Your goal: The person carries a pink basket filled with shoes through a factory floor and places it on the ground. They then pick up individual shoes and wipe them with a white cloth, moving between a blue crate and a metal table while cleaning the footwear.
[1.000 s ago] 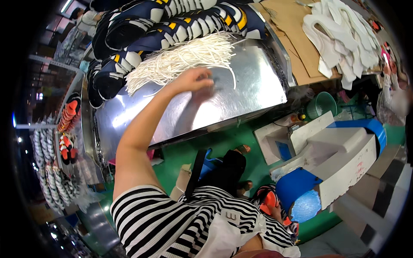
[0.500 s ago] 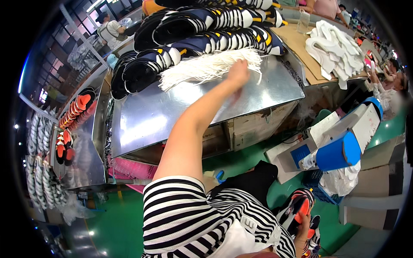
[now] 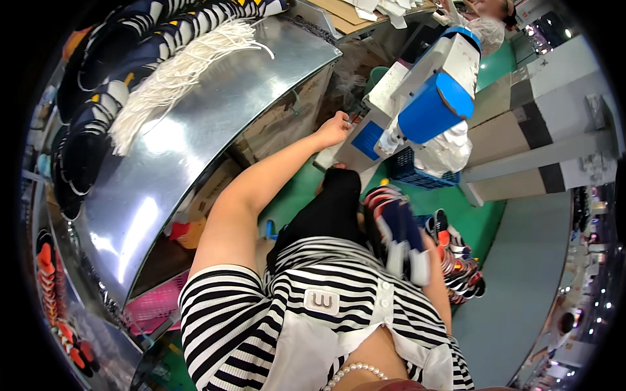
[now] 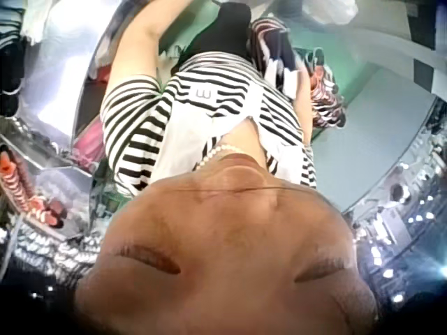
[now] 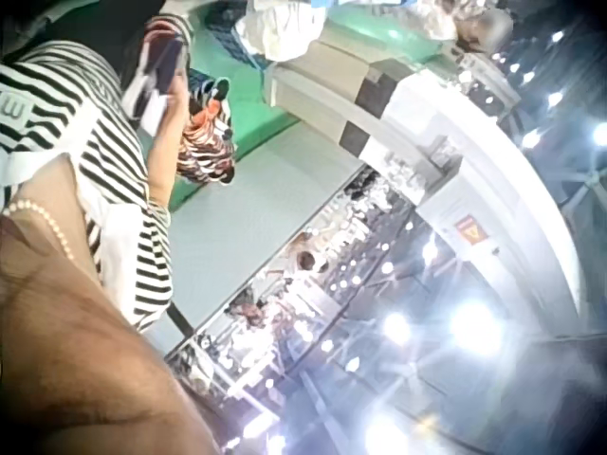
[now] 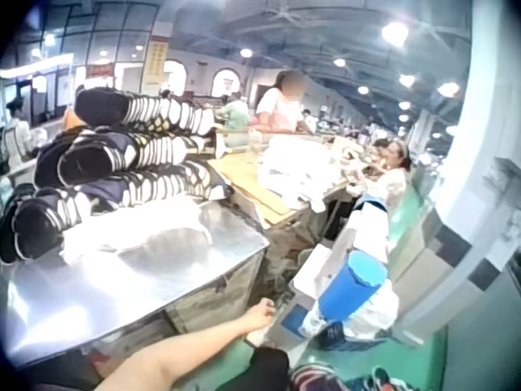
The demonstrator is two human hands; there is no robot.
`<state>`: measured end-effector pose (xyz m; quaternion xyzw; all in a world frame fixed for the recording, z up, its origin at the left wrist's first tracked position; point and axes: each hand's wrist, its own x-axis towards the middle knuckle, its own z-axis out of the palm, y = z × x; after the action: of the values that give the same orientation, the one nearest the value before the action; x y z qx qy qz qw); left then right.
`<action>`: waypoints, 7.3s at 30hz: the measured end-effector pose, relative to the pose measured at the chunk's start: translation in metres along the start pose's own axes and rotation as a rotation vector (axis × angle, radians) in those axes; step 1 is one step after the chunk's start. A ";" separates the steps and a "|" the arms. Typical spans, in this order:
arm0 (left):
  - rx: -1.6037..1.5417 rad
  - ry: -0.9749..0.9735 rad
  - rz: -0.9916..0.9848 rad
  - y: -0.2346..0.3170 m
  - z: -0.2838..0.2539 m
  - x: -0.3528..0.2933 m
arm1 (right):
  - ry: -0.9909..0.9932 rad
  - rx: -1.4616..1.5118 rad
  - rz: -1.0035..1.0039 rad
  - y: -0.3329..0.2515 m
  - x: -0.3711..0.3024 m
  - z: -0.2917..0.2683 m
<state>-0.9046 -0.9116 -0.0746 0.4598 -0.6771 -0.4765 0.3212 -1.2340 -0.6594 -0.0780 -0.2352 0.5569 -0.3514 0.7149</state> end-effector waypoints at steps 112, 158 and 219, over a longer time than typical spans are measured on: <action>-0.529 -0.059 -0.388 0.153 0.101 -0.120 | 0.570 -0.489 -1.144 -0.095 0.031 0.107; -0.513 0.080 -0.206 0.102 0.061 -0.010 | -0.024 0.505 -0.458 -0.119 0.117 0.098; -0.714 -0.452 -0.447 0.166 0.221 -0.088 | 0.535 0.081 -0.594 -0.076 -0.046 -0.024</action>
<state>-1.1174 -0.7323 0.0070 0.3398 -0.4084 -0.8249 0.1932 -1.2810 -0.6716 -0.0004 -0.2579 0.6169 -0.6132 0.4205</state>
